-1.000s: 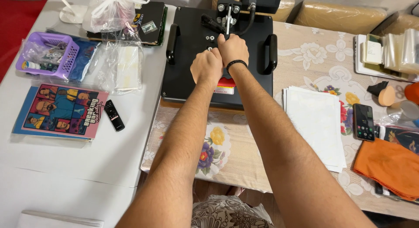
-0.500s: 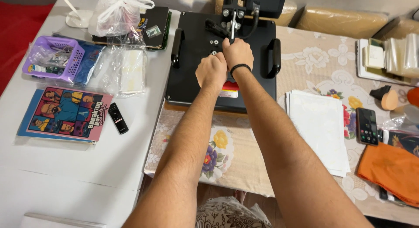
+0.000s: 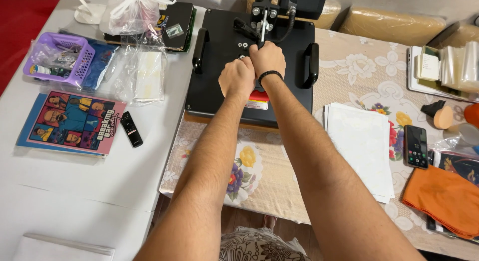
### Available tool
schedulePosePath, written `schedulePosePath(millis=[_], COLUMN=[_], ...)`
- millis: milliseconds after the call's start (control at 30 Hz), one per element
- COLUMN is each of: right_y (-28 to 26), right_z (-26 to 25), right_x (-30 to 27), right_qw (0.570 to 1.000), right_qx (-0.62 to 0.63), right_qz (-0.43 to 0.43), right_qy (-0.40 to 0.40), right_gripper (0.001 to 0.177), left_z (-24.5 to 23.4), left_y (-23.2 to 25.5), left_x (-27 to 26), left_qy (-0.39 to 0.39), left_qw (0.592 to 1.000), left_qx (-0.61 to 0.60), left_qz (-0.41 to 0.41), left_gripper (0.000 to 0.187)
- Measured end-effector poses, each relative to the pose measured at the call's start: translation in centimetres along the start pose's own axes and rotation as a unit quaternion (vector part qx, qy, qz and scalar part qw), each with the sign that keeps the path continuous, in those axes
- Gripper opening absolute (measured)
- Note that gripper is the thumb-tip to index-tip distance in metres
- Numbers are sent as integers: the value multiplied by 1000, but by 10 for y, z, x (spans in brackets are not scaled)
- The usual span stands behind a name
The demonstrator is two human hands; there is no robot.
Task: The person operates a heat press machine by pressing down on the handle, checks their phone, and then rearranges sheets of paper and a brown protective sheet on the press bed before closing the machine again.
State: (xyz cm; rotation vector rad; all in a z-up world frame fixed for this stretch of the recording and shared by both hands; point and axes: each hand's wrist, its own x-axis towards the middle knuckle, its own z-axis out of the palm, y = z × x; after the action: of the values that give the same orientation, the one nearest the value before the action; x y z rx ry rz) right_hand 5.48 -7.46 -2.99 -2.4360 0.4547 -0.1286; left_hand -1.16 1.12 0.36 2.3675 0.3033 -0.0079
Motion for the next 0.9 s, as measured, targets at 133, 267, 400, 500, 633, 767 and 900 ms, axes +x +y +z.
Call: schedulePosePath(millis=[133, 267, 400, 500, 633, 767, 900], right_y=[-1, -2, -1, -6, -7, -5, -6], right_z=[0, -1, 2, 1, -1, 2, 2], right_x=[2, -2, 1, -4, -5, -4, -5], right_qw=[1000, 1000, 1000, 1000, 1000, 1000, 1000], right_qx=[-2, 12, 2, 4, 17, 17, 17], right_qz=[2, -2, 2, 6, 13, 8, 9], right_qy=[3, 2, 1, 0, 2, 4, 1], right_gripper=[39, 34, 37, 37, 36, 36, 38], left_z=[4, 3, 1, 0, -1, 0, -4], left_y=[-2, -2, -2, -1, -1, -2, 2], left_x=[5, 4, 3, 3, 4, 5, 0], left_qy=[8, -1, 0, -8, -10, -11, -17], left_qw=[1000, 1000, 1000, 1000, 1000, 999, 999], left_qx=[19, 19, 23, 29, 24, 30, 27], left_qz=[6, 4, 8, -1, 1, -2, -8], left_gripper=[61, 61, 60, 61, 60, 60, 61])
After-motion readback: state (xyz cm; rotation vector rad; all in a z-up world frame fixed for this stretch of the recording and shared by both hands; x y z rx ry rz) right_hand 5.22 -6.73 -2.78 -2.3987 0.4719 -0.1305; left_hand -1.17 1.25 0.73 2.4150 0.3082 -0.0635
